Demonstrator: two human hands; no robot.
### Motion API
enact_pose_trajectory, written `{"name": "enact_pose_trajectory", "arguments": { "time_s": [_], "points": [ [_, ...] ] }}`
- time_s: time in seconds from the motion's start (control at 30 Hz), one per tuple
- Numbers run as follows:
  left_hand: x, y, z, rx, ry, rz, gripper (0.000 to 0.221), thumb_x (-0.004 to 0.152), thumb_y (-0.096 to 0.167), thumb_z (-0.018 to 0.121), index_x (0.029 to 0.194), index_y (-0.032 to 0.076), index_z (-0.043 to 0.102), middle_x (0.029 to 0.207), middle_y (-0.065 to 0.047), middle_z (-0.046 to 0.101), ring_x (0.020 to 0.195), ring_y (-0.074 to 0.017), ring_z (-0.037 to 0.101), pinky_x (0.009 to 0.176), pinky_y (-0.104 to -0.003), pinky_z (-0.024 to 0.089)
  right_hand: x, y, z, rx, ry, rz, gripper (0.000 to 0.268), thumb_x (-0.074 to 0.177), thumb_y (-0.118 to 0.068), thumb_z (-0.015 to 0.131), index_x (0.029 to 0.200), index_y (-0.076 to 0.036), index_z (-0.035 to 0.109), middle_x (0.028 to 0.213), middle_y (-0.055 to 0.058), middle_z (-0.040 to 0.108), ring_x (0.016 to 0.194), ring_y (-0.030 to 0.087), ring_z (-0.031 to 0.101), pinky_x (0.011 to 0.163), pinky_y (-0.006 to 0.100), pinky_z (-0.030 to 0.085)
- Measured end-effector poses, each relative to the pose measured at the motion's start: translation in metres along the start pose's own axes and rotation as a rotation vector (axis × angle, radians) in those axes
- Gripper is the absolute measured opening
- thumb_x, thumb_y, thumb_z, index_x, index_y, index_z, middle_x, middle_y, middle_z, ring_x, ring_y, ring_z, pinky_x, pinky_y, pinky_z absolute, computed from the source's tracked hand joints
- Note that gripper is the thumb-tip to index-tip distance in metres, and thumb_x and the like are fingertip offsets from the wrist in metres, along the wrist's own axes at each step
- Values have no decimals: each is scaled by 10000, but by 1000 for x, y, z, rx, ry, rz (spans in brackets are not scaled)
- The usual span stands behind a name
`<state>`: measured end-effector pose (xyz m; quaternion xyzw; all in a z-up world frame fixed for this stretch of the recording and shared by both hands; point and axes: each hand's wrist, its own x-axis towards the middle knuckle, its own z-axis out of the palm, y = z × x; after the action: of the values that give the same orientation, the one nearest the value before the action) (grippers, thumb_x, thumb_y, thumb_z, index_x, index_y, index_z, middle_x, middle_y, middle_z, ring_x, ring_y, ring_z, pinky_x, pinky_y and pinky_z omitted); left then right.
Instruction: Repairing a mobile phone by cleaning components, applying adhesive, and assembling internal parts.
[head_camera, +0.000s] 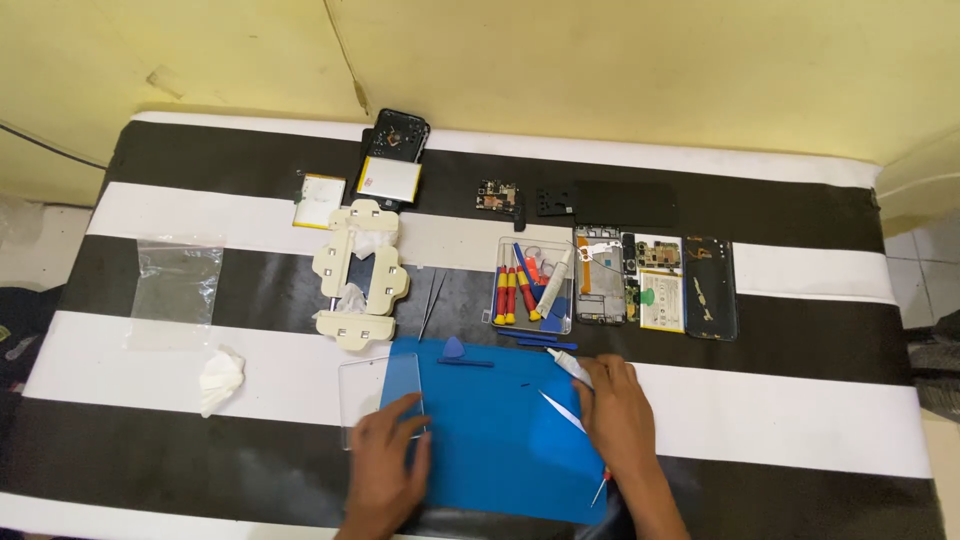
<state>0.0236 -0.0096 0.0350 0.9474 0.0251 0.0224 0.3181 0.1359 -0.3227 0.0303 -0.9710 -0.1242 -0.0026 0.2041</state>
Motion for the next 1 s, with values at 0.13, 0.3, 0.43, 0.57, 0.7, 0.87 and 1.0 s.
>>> {"name": "enact_pose_trajectory", "arguments": {
  "time_s": [0.13,0.3,0.43,0.57,0.7,0.87,1.0],
  "points": [
    [24,49,15,-114,22,152,227,951,230,614,1135,139,709,1408,-89,624,1259,-301,594,1071,-584,368,2,-4,-9,-15,64,-15,235,994,-219,598,1154,-76,695,1101,85,636,982,265,625,709,407,564],
    [50,96,22,-289,19,270,194,973,176,608,1131,110,699,1352,-99,659,1240,-289,613,1006,-504,420,-3,2,-8,-23,-88,124,469,955,-407,628,1326,-121,635,1280,82,603,1173,295,580,857,461,576],
    [54,99,33,-325,-3,268,201,974,182,588,1122,104,700,1325,-101,666,1205,-282,631,992,-492,430,-10,6,-4,15,-23,80,377,949,-282,654,1293,-129,668,1223,84,616,1153,292,574,812,454,582],
    [57,100,33,-404,-154,78,280,979,258,578,1202,131,689,1323,-64,671,1241,-244,611,1015,-457,429,-14,-3,-15,146,-11,120,393,935,-294,680,1288,-121,667,1194,64,633,1097,237,612,839,385,566],
    [58,108,31,-610,-182,-29,556,978,488,556,1423,154,562,1406,-81,639,1234,-254,639,1026,-439,488,-25,-30,-26,630,-27,332,317,845,-114,772,1160,-146,768,1147,12,733,949,152,682,788,271,586],
    [62,125,14,-810,-192,56,520,979,404,617,1413,121,582,1407,-95,676,1299,-254,654,1062,-395,522,-43,-50,-3,1122,22,332,240,861,-8,749,1100,2,756,1153,100,714,983,194,689,818,308,610],
    [60,123,15,-818,-64,67,340,939,237,710,1248,95,728,1244,-73,781,1136,-186,764,978,-322,601,-49,-52,32,1294,93,318,219,876,-82,760,1075,6,736,1290,139,701,1187,213,671,879,299,579]
  ]
}}
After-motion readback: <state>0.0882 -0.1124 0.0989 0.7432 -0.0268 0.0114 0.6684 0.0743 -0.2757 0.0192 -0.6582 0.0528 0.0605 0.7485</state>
